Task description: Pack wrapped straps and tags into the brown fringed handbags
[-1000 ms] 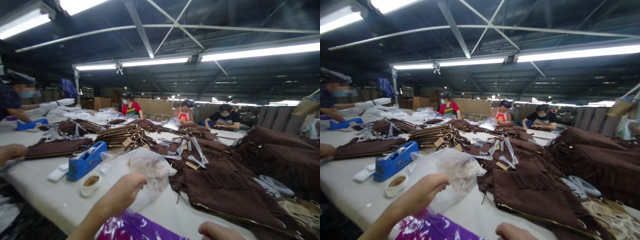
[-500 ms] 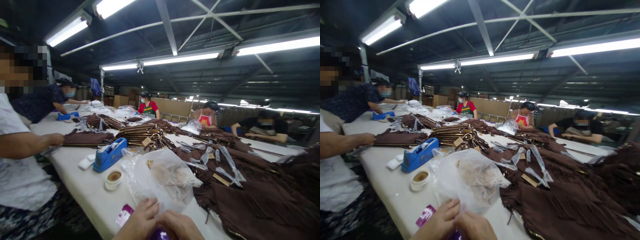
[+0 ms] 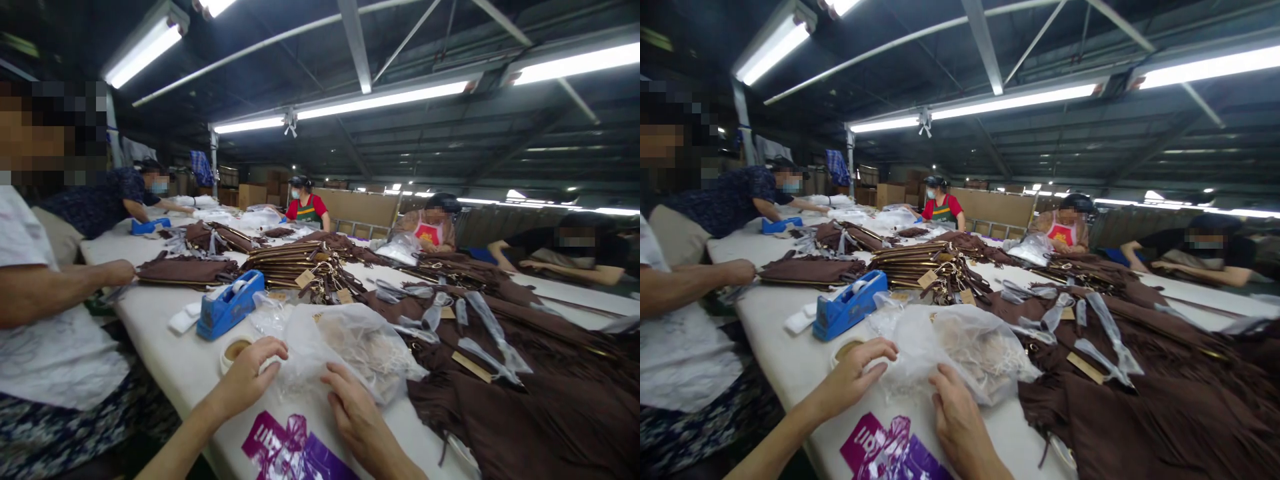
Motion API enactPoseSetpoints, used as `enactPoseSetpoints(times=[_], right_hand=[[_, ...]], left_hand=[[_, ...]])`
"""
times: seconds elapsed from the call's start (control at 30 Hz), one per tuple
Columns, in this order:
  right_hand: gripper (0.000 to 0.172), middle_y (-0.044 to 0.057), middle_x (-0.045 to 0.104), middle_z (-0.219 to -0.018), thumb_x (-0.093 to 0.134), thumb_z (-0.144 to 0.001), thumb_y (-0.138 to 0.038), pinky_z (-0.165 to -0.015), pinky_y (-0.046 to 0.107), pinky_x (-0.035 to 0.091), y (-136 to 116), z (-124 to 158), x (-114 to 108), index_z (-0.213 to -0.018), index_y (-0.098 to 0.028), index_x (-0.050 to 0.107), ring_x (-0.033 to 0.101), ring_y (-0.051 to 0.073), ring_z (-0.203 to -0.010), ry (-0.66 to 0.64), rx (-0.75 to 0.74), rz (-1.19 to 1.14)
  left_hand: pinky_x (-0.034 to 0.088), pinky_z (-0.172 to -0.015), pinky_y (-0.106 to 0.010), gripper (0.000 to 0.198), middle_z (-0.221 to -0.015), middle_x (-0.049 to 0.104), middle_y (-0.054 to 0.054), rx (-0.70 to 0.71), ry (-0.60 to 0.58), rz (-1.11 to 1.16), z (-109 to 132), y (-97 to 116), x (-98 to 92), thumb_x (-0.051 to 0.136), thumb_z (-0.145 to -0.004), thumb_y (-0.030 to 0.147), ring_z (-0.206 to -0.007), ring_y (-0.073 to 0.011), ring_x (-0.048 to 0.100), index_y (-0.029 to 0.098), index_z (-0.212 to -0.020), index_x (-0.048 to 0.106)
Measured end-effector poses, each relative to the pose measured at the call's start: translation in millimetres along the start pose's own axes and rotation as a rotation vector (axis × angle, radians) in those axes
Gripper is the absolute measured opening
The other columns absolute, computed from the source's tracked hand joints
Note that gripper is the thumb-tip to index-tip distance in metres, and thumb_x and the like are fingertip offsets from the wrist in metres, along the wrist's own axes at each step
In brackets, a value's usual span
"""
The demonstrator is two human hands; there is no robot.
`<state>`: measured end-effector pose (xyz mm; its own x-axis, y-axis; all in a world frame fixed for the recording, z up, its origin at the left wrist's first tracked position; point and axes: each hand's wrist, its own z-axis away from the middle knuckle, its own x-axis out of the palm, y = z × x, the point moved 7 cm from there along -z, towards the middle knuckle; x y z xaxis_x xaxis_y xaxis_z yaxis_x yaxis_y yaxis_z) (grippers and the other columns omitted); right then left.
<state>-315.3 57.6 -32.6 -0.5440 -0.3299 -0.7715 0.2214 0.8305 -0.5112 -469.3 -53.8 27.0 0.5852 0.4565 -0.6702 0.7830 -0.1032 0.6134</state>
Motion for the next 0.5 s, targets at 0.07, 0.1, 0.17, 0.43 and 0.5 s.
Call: enactPoseSetpoints(times=[0.07,0.1,0.17,0.43,0.5], right_hand=[[0.040,0.019,0.047,-0.144,0.042,-0.080,-0.003,-0.108,0.044,0.042,2,-4,3,-0.110,-0.015,0.064,0.044,0.030,-0.134,0.024,0.040,0.091],[0.039,0.021,0.045,-0.145,0.043,-0.079,-0.001,-0.108,0.044,0.041,2,-6,4,-0.108,-0.014,0.065,0.042,0.031,-0.136,0.023,0.056,0.135],[0.034,0.023,0.047,-0.143,0.044,-0.079,0.000,-0.107,0.043,0.043,0,-7,5,-0.101,-0.013,0.066,0.044,0.032,-0.134,0.013,0.072,0.204],[0.016,0.023,0.055,-0.136,0.056,-0.086,-0.007,-0.103,0.044,0.047,-9,-10,7,-0.092,-0.011,0.071,0.052,0.035,-0.126,-0.007,0.148,0.351],[0.020,0.022,0.058,-0.133,0.056,-0.086,-0.006,-0.104,0.042,0.047,-10,-12,7,-0.099,-0.010,0.071,0.053,0.033,-0.126,0.002,0.129,0.350]], left_hand=[[0.039,-0.104,-0.040,0.035,-0.123,0.061,-0.010,-0.016,-0.114,-0.121,1,-8,14.3,0.055,-0.075,0.016,-0.117,-0.0255,0.054,0.019,-0.109,0.064],[0.038,-0.106,-0.040,0.042,-0.127,0.058,-0.011,-0.029,-0.156,-0.157,3,-11,21.4,0.057,-0.073,0.016,-0.119,-0.0261,0.051,0.019,-0.115,0.062],[0.037,-0.106,-0.038,0.049,-0.127,0.056,-0.010,-0.056,-0.184,-0.184,4,-13,31.4,0.058,-0.073,0.014,-0.119,-0.0251,0.051,0.019,-0.122,0.059],[0.042,-0.097,-0.040,0.026,-0.112,0.058,-0.009,-0.027,-0.182,-0.352,-4,8,44.9,0.062,-0.081,0.023,-0.109,-0.0268,0.052,0.021,-0.107,0.063],[0.041,-0.099,-0.041,0.033,-0.117,0.057,-0.009,0.043,-0.199,-0.370,-7,18,54.4,0.064,-0.082,0.025,-0.111,-0.0276,0.050,0.022,-0.114,0.060]])
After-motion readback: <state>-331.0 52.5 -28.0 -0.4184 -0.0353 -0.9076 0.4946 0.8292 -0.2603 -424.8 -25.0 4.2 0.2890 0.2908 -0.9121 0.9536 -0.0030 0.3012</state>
